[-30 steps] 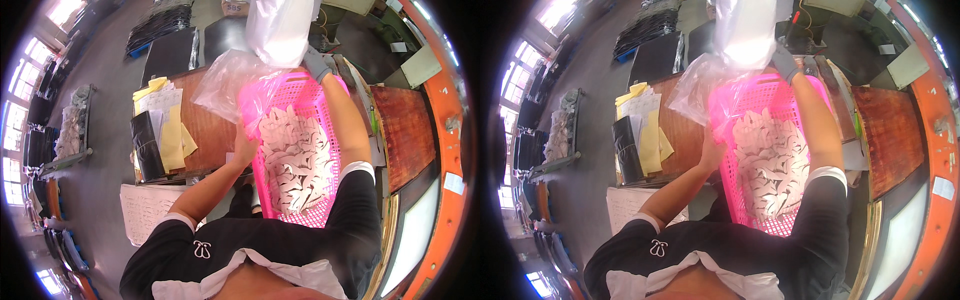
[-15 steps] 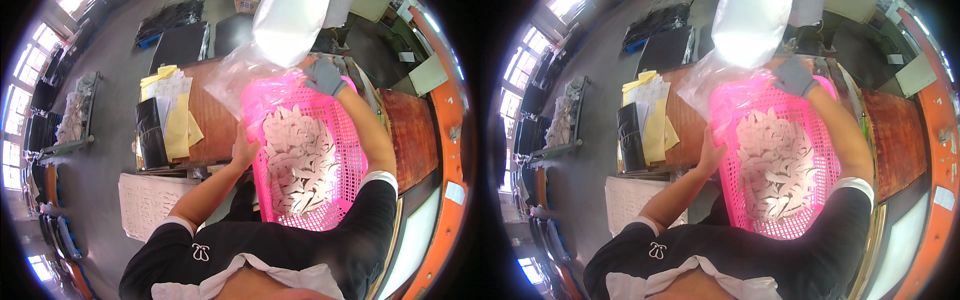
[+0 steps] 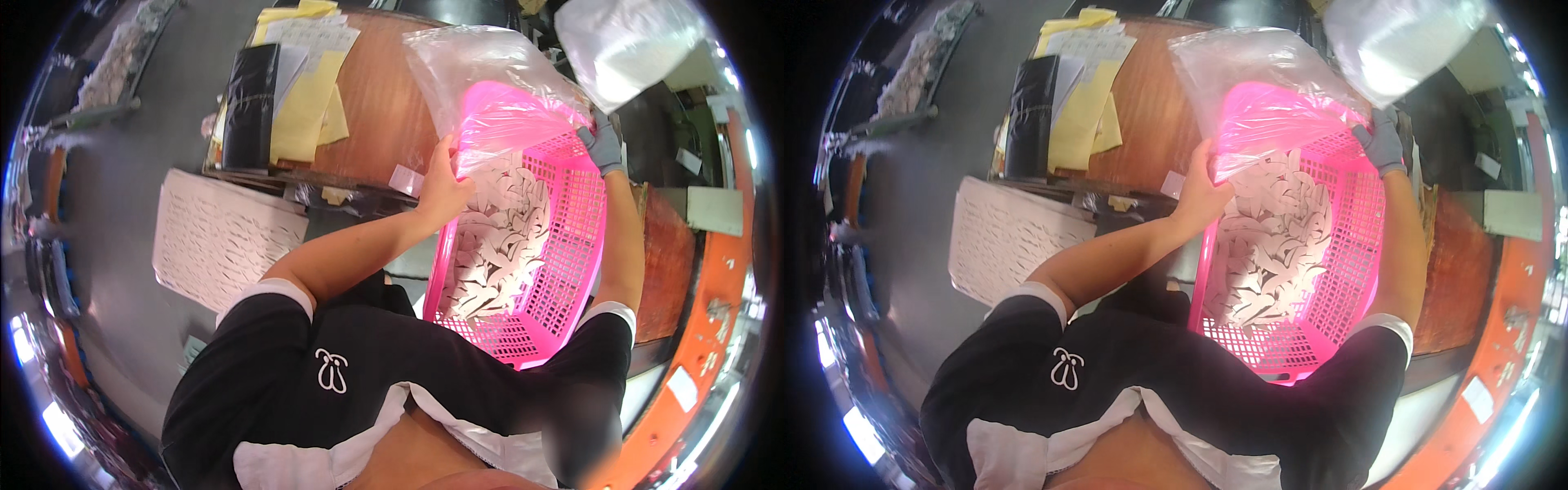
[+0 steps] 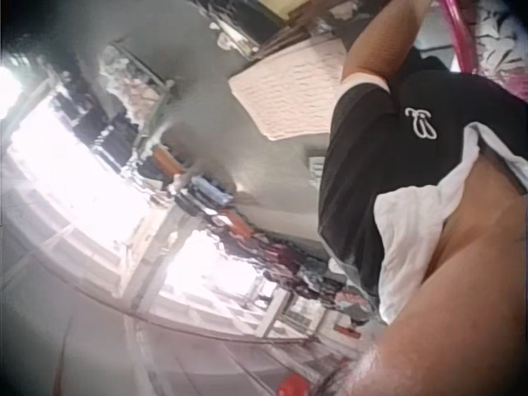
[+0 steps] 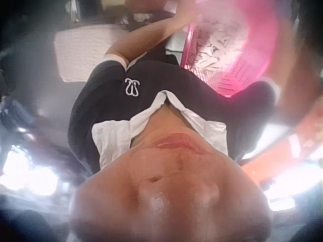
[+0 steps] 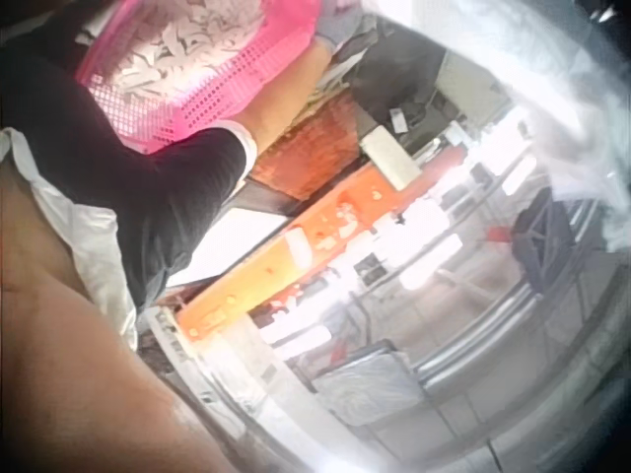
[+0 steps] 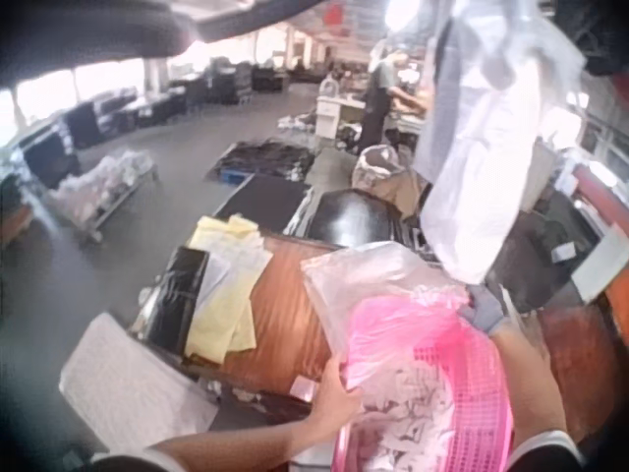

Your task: The person sorts white cutout pieces from a pink basket into a plastic bag, then places a large white sheet with cutouts onto a table and smooths it. The person continues to handle cutouts and sheets, organizing them on the work surface.

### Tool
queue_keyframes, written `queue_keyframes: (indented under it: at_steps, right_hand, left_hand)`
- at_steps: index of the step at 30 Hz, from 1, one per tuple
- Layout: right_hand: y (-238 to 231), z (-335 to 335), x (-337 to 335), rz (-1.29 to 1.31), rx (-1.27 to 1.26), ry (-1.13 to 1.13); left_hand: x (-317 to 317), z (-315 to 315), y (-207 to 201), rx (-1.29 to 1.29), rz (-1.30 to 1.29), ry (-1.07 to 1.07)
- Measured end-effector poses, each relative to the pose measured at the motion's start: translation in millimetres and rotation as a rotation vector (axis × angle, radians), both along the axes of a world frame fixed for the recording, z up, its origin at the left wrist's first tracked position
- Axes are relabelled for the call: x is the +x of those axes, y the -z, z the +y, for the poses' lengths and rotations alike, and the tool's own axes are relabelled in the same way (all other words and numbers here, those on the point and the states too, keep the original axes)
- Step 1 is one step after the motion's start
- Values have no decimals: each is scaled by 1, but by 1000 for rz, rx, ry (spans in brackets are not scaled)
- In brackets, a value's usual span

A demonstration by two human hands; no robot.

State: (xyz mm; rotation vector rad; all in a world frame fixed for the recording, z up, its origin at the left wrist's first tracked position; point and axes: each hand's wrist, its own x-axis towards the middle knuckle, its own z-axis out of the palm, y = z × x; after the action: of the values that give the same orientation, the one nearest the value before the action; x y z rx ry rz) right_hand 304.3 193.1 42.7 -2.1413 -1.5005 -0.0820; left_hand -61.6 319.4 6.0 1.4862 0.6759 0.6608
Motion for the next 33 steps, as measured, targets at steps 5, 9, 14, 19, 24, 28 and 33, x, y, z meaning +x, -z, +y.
queue_keyframes:
  at_steps: [5,9,14,19,24,28,33]
  right_hand:
    - [15,6,11,-352,-62,-20]
    - [10,8,0,-560,-208,61]
    - [4,25,-20,-308,-402,268]
    - [26,56,3,-31,-451,366]
    - [33,88,41,-219,-410,346]
    - [19,103,28,-159,-645,374]
    - [-33,159,-12,-223,-1052,274]
  left_hand:
    - [-6,-2,5,-2,124,-53]
    - [-2,12,1,60,207,-2]
    - [12,30,6,-118,203,59]
    - [36,48,23,-308,144,124]
    - [78,94,31,-572,132,91]
    - [59,134,35,-771,82,170]
    - [50,156,22,-1512,246,335]
